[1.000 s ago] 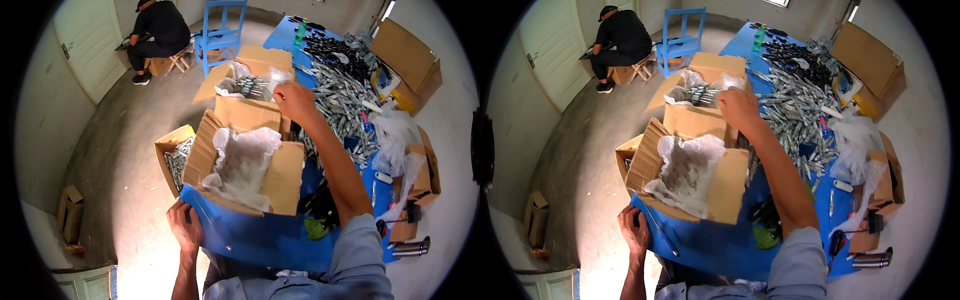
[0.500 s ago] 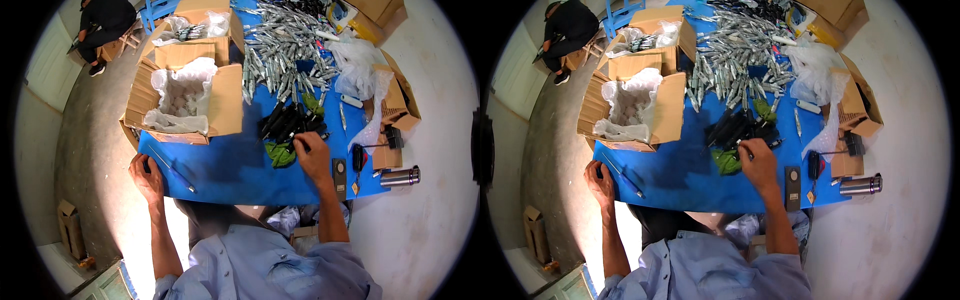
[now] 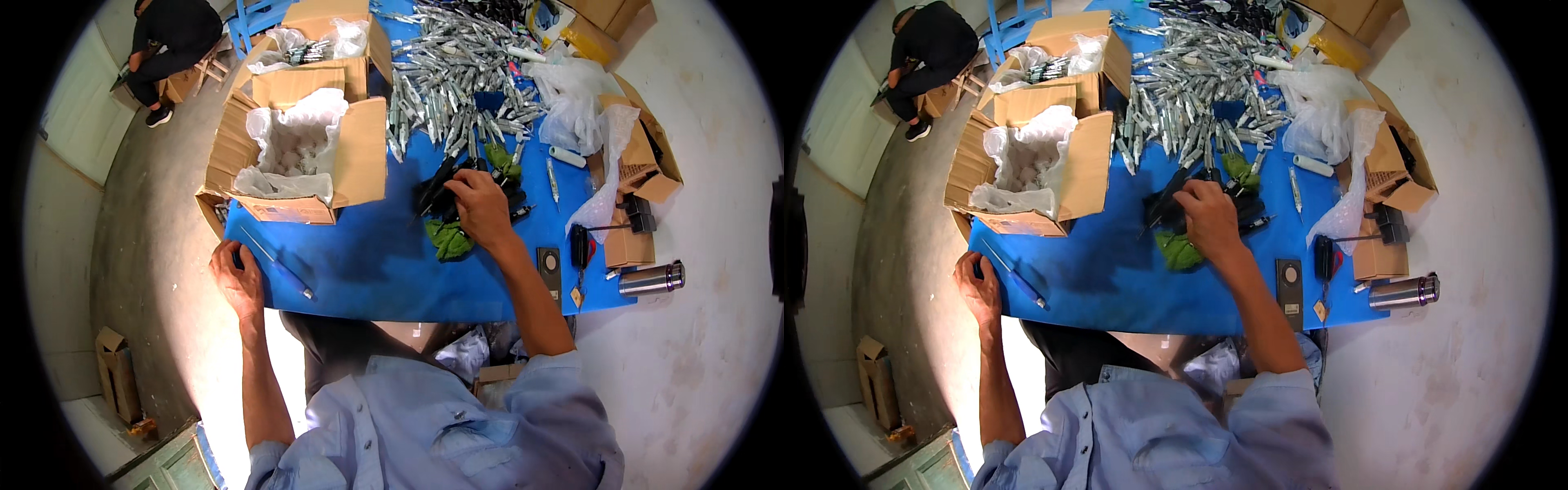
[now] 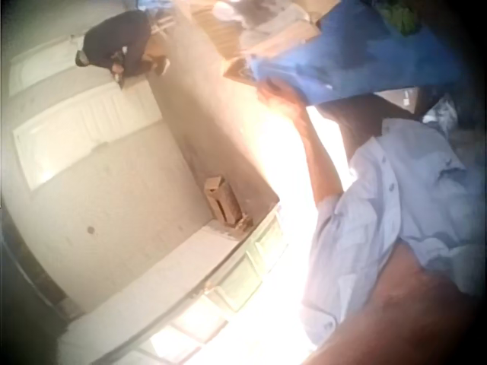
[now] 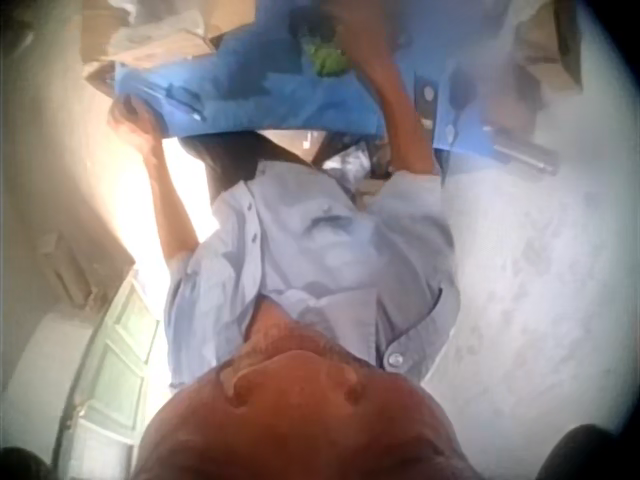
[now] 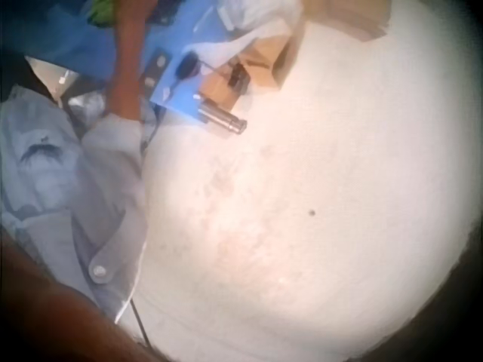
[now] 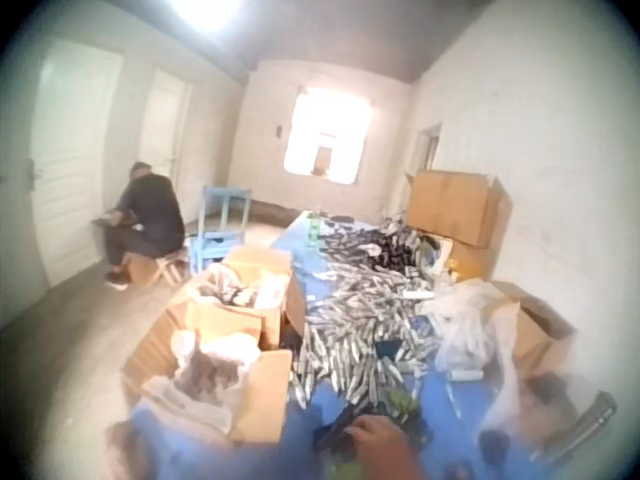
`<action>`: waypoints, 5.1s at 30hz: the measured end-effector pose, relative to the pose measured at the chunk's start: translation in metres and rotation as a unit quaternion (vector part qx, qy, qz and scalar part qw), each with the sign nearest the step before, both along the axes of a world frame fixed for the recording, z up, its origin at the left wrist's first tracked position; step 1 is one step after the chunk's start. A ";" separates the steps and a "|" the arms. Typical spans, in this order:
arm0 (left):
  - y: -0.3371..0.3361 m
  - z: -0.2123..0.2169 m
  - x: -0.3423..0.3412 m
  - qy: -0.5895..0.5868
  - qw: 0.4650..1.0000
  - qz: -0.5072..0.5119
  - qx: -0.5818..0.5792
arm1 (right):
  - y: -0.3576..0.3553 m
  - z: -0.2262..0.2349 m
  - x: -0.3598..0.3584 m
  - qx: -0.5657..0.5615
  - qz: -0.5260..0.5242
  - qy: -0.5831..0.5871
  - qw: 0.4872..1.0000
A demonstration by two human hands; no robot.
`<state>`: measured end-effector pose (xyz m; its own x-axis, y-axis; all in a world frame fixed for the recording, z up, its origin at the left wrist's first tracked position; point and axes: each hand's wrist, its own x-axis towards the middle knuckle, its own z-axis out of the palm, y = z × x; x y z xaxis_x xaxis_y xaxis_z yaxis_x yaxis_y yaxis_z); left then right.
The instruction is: The person uses a screwdriver to tighten a screw on a small black tool held in their left hand. They repeatedly rotate the screwdriver handle while holding the tool steady. After tightening, they place the tool into a cardboard box and pick up another similar tool to repeat the process.
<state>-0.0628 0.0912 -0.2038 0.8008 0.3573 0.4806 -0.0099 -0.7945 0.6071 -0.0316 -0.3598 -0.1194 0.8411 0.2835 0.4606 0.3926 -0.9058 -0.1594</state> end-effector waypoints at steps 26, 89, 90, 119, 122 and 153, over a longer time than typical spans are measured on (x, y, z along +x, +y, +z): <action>0.009 0.012 -0.003 0.056 0.998 -0.014 -0.003 | 0.093 0.040 -0.080 0.646 0.063 0.366 0.667; -0.042 0.106 -0.123 0.136 0.856 -0.153 -0.475 | 0.204 0.021 -0.156 0.629 0.054 0.495 0.597; -0.045 0.107 -0.125 0.147 0.847 -0.165 -0.484 | 0.205 0.021 -0.153 0.636 0.042 0.496 0.590; -0.105 0.081 -0.134 0.269 0.814 -0.210 -0.471 | -0.057 0.143 -0.119 0.633 -0.258 -0.106 0.723; -0.096 0.062 -0.135 0.279 0.810 -0.195 -0.477 | -0.128 0.180 -0.113 0.619 -0.230 -0.208 0.722; -0.090 0.081 -0.140 0.263 0.833 -0.158 -0.460 | 0.063 0.002 -0.110 0.737 0.012 0.375 0.563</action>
